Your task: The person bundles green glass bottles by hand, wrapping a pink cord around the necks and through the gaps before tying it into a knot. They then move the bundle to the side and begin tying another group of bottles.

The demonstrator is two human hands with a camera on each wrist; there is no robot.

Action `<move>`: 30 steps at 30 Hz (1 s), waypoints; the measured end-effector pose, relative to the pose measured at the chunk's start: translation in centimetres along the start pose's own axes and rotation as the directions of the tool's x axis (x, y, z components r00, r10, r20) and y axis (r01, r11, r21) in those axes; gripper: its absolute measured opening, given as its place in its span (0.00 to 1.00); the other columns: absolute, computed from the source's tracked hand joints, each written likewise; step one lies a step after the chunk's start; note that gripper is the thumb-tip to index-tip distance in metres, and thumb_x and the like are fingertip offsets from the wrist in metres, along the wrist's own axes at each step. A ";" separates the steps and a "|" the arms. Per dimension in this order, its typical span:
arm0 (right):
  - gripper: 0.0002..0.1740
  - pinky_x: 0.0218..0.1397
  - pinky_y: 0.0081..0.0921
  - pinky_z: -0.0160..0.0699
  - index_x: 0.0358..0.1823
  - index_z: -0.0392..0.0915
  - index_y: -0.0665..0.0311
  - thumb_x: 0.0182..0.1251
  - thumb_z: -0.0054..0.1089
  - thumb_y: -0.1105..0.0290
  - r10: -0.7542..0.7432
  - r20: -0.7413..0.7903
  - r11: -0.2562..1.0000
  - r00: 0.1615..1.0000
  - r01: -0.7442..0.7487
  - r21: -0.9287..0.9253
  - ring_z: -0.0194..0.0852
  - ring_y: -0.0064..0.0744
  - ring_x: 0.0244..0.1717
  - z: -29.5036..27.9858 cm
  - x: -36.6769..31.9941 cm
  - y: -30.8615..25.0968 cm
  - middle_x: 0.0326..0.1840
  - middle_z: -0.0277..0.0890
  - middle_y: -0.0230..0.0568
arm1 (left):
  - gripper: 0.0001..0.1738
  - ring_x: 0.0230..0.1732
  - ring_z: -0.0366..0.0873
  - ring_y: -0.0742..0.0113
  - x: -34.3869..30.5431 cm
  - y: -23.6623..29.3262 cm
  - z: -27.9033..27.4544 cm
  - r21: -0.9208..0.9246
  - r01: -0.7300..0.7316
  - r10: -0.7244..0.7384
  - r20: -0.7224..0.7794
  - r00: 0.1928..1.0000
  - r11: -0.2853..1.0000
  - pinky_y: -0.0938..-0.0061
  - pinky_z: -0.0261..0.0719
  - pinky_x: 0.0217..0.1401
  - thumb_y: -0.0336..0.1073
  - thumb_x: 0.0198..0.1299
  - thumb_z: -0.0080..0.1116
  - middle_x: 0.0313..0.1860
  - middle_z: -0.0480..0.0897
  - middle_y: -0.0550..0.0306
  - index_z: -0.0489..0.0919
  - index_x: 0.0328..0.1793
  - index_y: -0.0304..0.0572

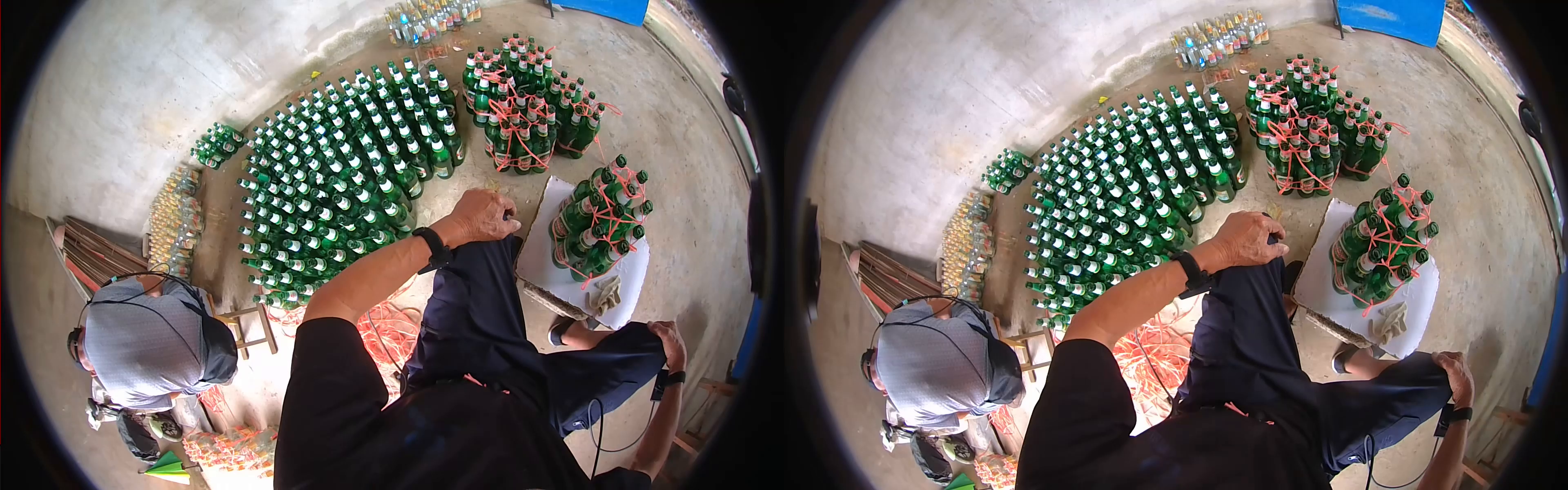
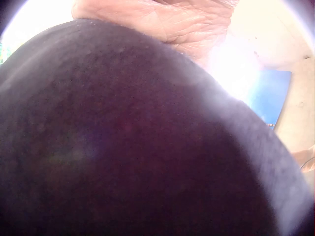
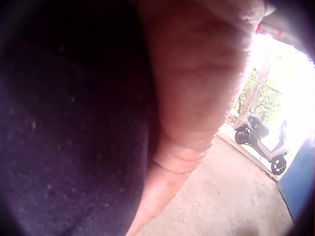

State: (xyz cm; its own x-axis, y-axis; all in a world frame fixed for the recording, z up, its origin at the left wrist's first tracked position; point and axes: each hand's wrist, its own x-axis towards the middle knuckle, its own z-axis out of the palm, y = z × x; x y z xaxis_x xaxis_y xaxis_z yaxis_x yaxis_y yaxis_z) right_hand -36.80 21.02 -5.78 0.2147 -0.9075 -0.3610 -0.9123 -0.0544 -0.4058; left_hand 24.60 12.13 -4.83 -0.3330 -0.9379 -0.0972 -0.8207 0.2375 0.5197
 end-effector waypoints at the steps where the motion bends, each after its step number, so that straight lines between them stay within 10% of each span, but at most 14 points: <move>1: 0.13 0.68 0.37 0.73 0.50 0.87 0.62 0.73 0.63 0.62 -0.009 -0.001 1.000 1.000 0.009 0.001 0.77 0.48 0.59 0.0 0.0 0.0 0.52 0.86 0.47 | 0.25 0.52 0.86 0.46 0.0 0.0 0.0 -0.001 0.001 -0.001 0.001 1.000 1.000 0.57 0.83 0.58 0.57 0.59 0.64 0.48 0.89 0.46 0.90 0.50 0.46; 15: 0.24 0.70 0.39 0.67 0.44 0.86 0.70 0.72 0.61 0.52 0.160 0.049 0.969 0.986 -0.167 0.184 0.75 0.52 0.60 -0.8 0.2 -2.5 0.53 0.85 0.55 | 0.24 0.51 0.86 0.46 -0.2 0.1 0.0 -0.016 -0.015 0.015 -0.036 0.999 1.000 0.57 0.83 0.57 0.56 0.58 0.65 0.46 0.89 0.45 0.90 0.49 0.47; 30: 0.12 0.66 0.37 0.76 0.50 0.87 0.57 0.67 0.63 0.71 -0.241 -0.057 0.959 0.969 0.229 -0.166 0.79 0.46 0.57 0.9 -0.3 2.1 0.52 0.87 0.43 | 0.22 0.50 0.86 0.47 -0.3 0.3 0.1 0.003 -0.041 0.041 -0.075 0.996 0.999 0.57 0.83 0.56 0.55 0.58 0.65 0.45 0.89 0.48 0.90 0.48 0.48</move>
State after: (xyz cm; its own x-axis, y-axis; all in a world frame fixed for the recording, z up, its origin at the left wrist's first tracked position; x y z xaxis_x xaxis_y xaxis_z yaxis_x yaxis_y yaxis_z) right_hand -38.44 21.54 -7.25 0.4079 -0.8899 -0.2045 -0.8839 -0.3287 -0.3328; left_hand 24.44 12.47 -4.71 -0.3306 -0.9437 -0.0116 -0.8079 0.2766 0.5204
